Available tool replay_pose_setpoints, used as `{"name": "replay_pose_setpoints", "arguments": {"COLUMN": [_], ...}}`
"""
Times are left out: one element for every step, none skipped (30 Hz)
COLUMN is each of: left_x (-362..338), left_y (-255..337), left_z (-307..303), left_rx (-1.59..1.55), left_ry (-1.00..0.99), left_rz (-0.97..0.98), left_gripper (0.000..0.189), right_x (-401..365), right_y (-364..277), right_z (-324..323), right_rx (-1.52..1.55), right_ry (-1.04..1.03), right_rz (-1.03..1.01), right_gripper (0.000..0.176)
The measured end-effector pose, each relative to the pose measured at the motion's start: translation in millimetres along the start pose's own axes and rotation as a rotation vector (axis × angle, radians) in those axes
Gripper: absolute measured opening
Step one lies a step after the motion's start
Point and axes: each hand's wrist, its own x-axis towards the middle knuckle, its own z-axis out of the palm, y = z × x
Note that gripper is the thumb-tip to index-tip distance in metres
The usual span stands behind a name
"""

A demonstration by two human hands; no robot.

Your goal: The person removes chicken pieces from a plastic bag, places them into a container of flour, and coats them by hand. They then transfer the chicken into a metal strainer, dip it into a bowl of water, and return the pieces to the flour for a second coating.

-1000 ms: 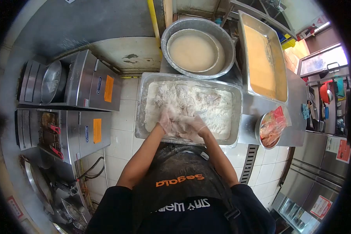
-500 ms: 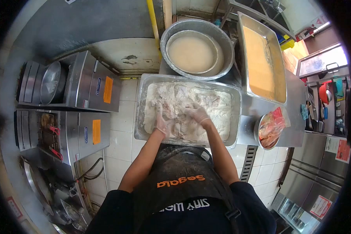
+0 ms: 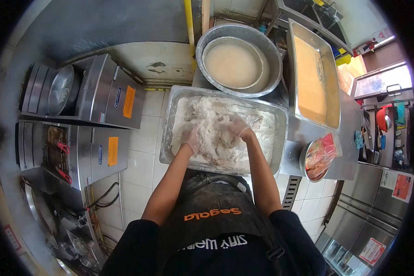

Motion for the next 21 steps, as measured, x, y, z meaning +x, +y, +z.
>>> {"name": "replay_pose_setpoints", "arguments": {"left_x": [-3, -5, 6, 24, 38, 42, 41, 36, 29, 19, 6, -22, -60, -81, -76, -67, -57, -47, -35, -26, -54], "left_y": [-1, -3, -9, -10, -7, 1, 12, 20, 28, 39, 48, 61, 77, 86, 81, 73, 62, 49, 35, 25, 32], "left_z": [-7, -12, -21, -26, -26, -16, -2, 10, 12, 10, 13, 31, 61, 76, 62, 39, 19, 11, 11, 20, 64], "left_rx": [0.163, 0.331, 0.333, 0.465, 0.598, 0.604, 0.519, 0.432, 0.431, 0.423, 0.414, 0.412, 0.4, 0.386, 0.38, 0.664, 0.949, 0.948, 1.004, 1.059, 0.858], "left_ry": [0.236, 0.474, 0.475, 0.534, 0.588, 0.584, 0.447, 0.312, 0.31, 0.294, 0.279, 0.286, 0.338, 0.387, 0.388, 0.4, 0.406, 0.405, 0.331, 0.253, 0.284], "left_rz": [0.069, 0.133, 0.13, 0.193, 0.259, 0.259, 0.195, 0.134, 0.139, 0.045, -0.05, -0.054, -0.138, -0.216, -0.215, -0.149, -0.083, -0.088, 0.031, 0.156, 0.12], "left_gripper": [0.075, 0.079, 0.079, 0.083, 0.088, 0.088, 0.091, 0.094, 0.094, 0.09, 0.087, 0.087, 0.087, 0.087, 0.087, 0.088, 0.089, 0.089, 0.089, 0.089, 0.086], "right_x": [0, 6, 16, 29, 48, 70, 81, 76, 69, 63, 64, 55, 40, 30, 21, 7, -3, 5, 25, 40, 18], "right_y": [0, 0, -1, -4, 0, 8, 14, 7, -5, -18, -7, -13, -30, -39, -31, -22, -14, 19, 72, 96, 26], "right_z": [-10, -6, 3, 11, 24, 39, 47, 45, 41, 40, 34, 27, 18, 10, 2, -3, -2, 14, 38, 54, 57], "right_rx": [0.015, 0.017, -0.148, -0.314, -0.312, -0.416, -0.52, -0.521, -0.486, -0.451, -0.301, -0.297, -0.374, -0.456, -0.461, -0.679, -0.889, -0.89, -0.968, -1.044, -0.887], "right_ry": [-0.002, -0.004, 0.165, 0.338, 0.345, 0.272, 0.194, 0.196, 0.108, 0.019, -0.146, -0.153, -0.215, -0.276, -0.28, -0.098, 0.091, 0.088, 0.213, 0.343, 0.187], "right_rz": [0.1, 0.104, 0.014, -0.08, -0.082, 0.007, 0.097, 0.096, 0.12, 0.143, 0.012, 0.015, 0.129, 0.242, 0.242, 0.272, 0.3, 0.304, 0.178, 0.047, 0.043], "right_gripper": [0.079, 0.079, 0.077, 0.076, 0.076, 0.077, 0.078, 0.078, 0.074, 0.07, 0.069, 0.069, 0.071, 0.073, 0.073, 0.074, 0.075, 0.075, 0.084, 0.093, 0.096]}}
